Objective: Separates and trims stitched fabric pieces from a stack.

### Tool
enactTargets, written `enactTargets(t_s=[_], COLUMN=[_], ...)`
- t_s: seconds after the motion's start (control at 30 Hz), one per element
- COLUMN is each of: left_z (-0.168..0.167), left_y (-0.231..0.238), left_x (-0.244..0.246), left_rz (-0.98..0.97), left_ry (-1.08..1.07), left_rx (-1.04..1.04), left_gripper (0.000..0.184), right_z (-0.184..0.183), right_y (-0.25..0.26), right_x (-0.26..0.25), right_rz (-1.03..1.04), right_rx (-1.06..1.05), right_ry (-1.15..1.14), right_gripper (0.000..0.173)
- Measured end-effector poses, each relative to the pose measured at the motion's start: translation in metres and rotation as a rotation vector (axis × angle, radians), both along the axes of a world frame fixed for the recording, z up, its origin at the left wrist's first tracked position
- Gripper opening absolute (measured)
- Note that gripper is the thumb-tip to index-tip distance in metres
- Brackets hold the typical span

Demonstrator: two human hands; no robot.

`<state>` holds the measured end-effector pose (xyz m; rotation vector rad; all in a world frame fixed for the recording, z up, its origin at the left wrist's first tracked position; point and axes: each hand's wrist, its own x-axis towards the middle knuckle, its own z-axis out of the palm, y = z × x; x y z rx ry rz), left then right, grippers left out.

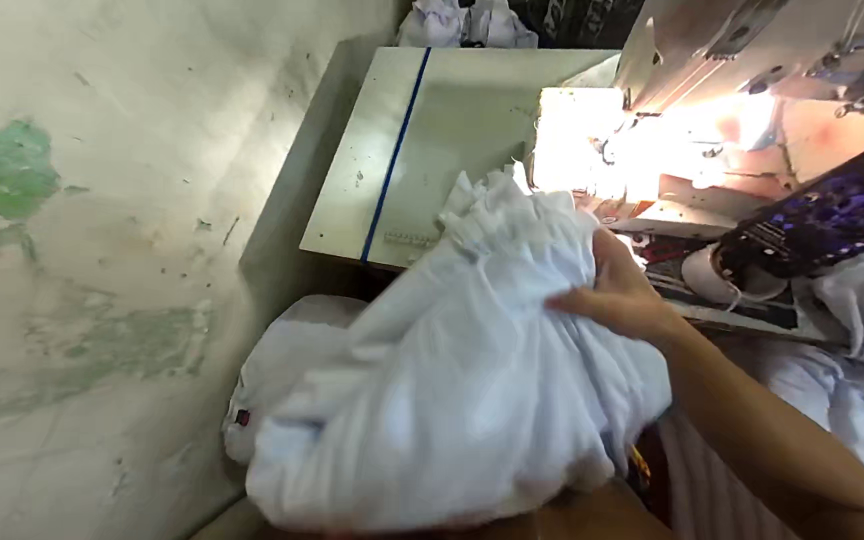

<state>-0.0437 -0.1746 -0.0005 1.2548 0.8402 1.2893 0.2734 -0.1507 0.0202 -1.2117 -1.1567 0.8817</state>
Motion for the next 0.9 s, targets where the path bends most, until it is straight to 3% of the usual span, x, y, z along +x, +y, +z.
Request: enactTargets(t_s=[0.03, 0.07, 0.1, 0.13, 0.2, 0.23, 0.33, 0.4, 0.43, 0.5, 0.57, 0.67, 0.7, 0.8, 0.9], left_z=[-0.023, -0.041, -0.052, -0.053, -0.017, 0.011, 0.093, 0.135, 0.151, 0.162, 0.137, 0.009, -0.011, -0.02, -0.029], left_y=[-0.014, -0.021, -0.014, 0.004, 0.048, 0.067, 0.165, 0.264, 0.301, 0.326, 0.301, 0.241, 0.236, 0.282, 0.292], left_x=[0.007, 0.017, 0.026, 0.032, 0.029, 0.02, -0.019, -0.018, 0.001, 0.057, 0.11, 0.148, 0.151, 0.191, 0.178], left_rz=[0.011, 0.089, 0.2, 0.31, 0.48, 0.482, 0.232, 0.014, 0.017, 0.018, -0.14, -0.367, -0.426, -0.551, -0.545], left_ry=[0.007, 0.014, 0.071, 0.1, 0.121, 0.156, 0.25, 0.548, 0.738, 1.045, 1.198, 1.069, 1.114, 1.485, 1.415], left_rx=[-0.05, -0.129, -0.128, -0.089, -0.021, 0.012, 0.175, 0.396, 0.506, 0.643, 0.808, 0.868, 0.796, 0.793, 0.903], left_gripper=[0.035, 0.043, 0.063, 0.071, 0.049, 0.047, 0.021, 0.027, 0.035, 0.058, 0.062, 0.051, 0.047, 0.046, 0.05], right_z=[-0.004, -0.008, -0.007, -0.001, 0.024, 0.039, 0.081, 0.096, 0.097, 0.084, 0.046, -0.036, -0.059, -0.1, -0.12], right_y=[0.007, 0.015, 0.023, 0.029, 0.03, 0.028, 0.05, 0.094, 0.113, 0.122, 0.083, -0.014, -0.043, -0.09, -0.091], right_x=[0.002, 0.001, -0.003, -0.013, -0.032, -0.036, -0.025, 0.001, 0.017, 0.048, 0.066, 0.065, 0.06, 0.053, 0.057], right_rz=[-0.027, -0.025, -0.018, -0.031, -0.129, -0.175, -0.201, -0.194, -0.211, -0.278, -0.345, -0.515, -0.52, -0.588, -0.691], right_rx=[0.051, 0.103, 0.14, 0.161, 0.208, 0.24, 0.381, 0.44, 0.376, 0.106, -0.012, -0.166, -0.312, -0.612, -0.655], right_ry=[-0.027, -0.037, -0.029, -0.013, 0.01, 0.027, 0.165, 0.22, 0.23, 0.096, -0.252, -0.71, -0.784, -0.948, -1.036], right_gripper=[0.062, 0.06, 0.057, 0.054, 0.048, 0.047, 0.046, 0.037, 0.033, 0.049, 0.058, 0.024, 0.022, 0.028, 0.038])
